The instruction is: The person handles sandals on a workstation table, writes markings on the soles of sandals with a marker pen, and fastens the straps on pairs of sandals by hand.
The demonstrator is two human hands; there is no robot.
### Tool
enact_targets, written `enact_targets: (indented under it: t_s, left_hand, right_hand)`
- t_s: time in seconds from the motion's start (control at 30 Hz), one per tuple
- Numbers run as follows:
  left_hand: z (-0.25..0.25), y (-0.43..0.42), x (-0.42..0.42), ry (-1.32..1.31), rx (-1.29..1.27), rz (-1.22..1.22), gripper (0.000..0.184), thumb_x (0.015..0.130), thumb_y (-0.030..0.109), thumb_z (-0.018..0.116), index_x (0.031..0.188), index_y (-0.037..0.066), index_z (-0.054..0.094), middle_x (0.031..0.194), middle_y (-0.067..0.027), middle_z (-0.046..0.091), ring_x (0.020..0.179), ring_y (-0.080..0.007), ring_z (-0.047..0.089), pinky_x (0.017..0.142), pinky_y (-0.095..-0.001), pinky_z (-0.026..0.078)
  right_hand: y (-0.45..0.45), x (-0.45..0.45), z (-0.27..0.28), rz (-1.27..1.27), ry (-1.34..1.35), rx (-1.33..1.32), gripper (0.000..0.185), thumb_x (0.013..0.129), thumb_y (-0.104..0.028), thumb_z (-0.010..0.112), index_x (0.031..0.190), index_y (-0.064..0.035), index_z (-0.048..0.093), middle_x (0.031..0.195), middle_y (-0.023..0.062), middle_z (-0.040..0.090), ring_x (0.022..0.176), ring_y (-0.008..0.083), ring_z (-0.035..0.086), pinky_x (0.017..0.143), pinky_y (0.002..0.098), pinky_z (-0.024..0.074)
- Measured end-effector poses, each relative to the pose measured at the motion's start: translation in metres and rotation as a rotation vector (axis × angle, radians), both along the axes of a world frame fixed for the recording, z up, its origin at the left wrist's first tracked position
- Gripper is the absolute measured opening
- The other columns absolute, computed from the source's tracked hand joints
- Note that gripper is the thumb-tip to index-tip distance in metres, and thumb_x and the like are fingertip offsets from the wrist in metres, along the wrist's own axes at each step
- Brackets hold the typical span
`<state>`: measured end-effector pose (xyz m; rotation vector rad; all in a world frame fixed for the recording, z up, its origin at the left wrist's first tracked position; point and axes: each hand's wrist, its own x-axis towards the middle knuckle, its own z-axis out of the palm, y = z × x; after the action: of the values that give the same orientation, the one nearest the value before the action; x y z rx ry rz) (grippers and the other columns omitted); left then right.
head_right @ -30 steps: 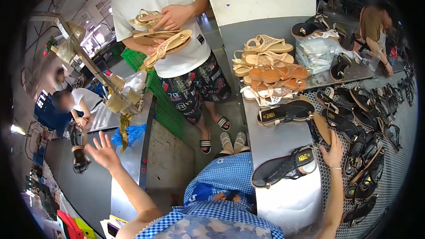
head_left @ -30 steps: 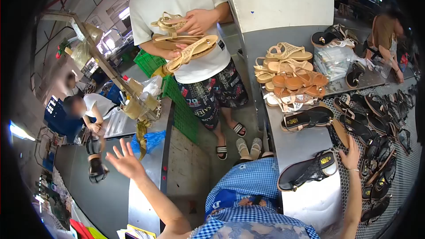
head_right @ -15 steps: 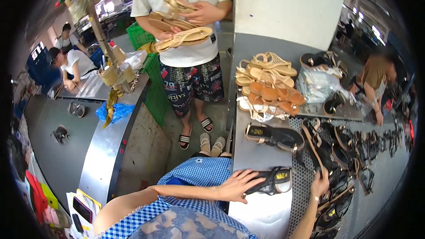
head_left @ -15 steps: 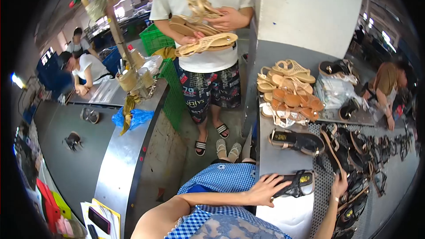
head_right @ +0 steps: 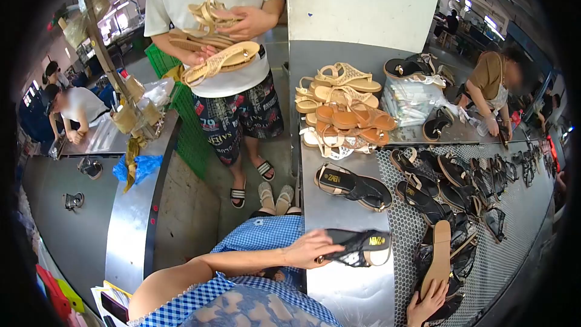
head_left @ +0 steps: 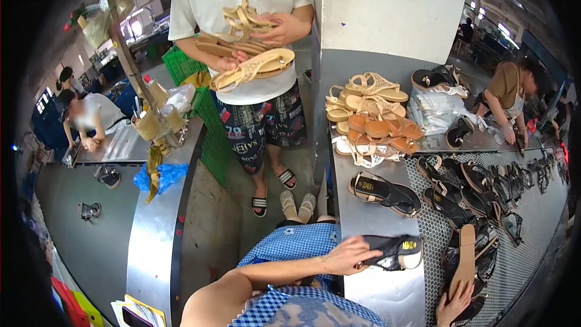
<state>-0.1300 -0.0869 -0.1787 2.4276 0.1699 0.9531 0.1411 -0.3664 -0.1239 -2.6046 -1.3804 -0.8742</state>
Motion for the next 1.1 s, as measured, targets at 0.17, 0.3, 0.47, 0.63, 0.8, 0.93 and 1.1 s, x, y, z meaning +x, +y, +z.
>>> enact_targets:
  t_s: [0.17,0.3,0.47,0.63,0.8,0.93,1.1]
  left_hand:
    - [0.013,-0.001,-0.01,-0.193,-0.103,-0.048,0.026,0.065,0.005,0.063,0.091,0.004,0.064,0.069,-0.0078,0.055,0.061,-0.0232,0.055,0.056,-0.0296,0.046]
    - [0.054,0.017,-0.014,-0.4,0.031,-0.083,0.023,0.061,-0.002,0.057,0.083,0.0,0.065,0.064,-0.0087,0.055,0.06,-0.0233,0.056,0.054,-0.0295,0.047]
    - [0.094,0.07,0.008,-0.517,0.25,0.109,0.028,0.056,-0.004,0.057,0.084,0.0,0.063,0.064,-0.0085,0.054,0.059,-0.022,0.055,0.053,-0.0299,0.045]
    - [0.098,0.078,0.059,-0.467,-0.189,0.553,0.018,0.07,0.002,0.062,0.087,0.007,0.062,0.067,-0.0079,0.054,0.057,-0.0227,0.053,0.053,-0.0298,0.042]
    - [0.021,0.051,0.09,0.127,0.102,0.565,0.053,0.076,0.026,0.06,0.125,0.015,0.042,0.107,-0.0124,0.048,0.11,-0.0263,0.04,0.095,-0.0474,0.024]
    - [0.011,0.051,0.088,0.256,0.163,0.49,0.06,0.079,0.025,0.057,0.133,0.018,0.032,0.108,-0.0145,0.047,0.113,-0.0279,0.038,0.1,-0.0492,0.018]
    - [0.007,0.052,0.087,0.199,0.111,0.481,0.058,0.08,0.024,0.056,0.133,0.017,0.033,0.107,-0.0157,0.047,0.111,-0.0288,0.04,0.1,-0.0488,0.017]
  right_hand:
    - [0.03,0.007,-0.013,0.37,-0.043,-0.106,0.034,0.072,-0.021,0.054,0.104,-0.0087,0.058,0.125,0.0167,0.044,0.121,0.0431,0.031,0.1,0.0576,0.017]
    - [0.054,0.018,-0.024,0.535,0.111,-0.254,0.023,0.073,-0.023,0.058,0.095,-0.0213,0.062,0.12,0.0113,0.049,0.122,0.0397,0.033,0.099,0.0648,0.0109]
    - [0.059,0.103,-0.038,0.47,-0.21,-0.152,0.03,0.075,-0.029,0.056,0.101,-0.0156,0.06,0.123,0.0104,0.048,0.124,0.0402,0.03,0.098,0.0636,0.0157]
    - [0.038,0.184,-0.011,-0.164,-0.281,-0.304,0.047,0.082,-0.038,0.049,0.127,-0.0257,0.044,0.137,0.0012,0.036,0.129,0.0332,0.024,0.093,0.0597,0.0252]
    - [0.042,0.248,-0.026,-0.889,0.23,-0.167,0.041,0.083,-0.04,0.045,0.121,-0.0235,0.049,0.132,0.0013,0.041,0.13,0.0323,0.017,0.086,0.0604,0.032]
    - [0.03,0.275,-0.062,-0.909,0.152,-0.208,0.036,0.084,-0.038,0.043,0.113,-0.0218,0.055,0.129,0.0062,0.043,0.128,0.0343,0.021,0.083,0.0573,0.0357]
    - [0.031,0.266,-0.064,-0.855,0.07,-0.099,0.033,0.083,-0.038,0.043,0.107,-0.0215,0.059,0.125,0.008,0.047,0.127,0.0348,0.024,0.082,0.0553,0.0366]
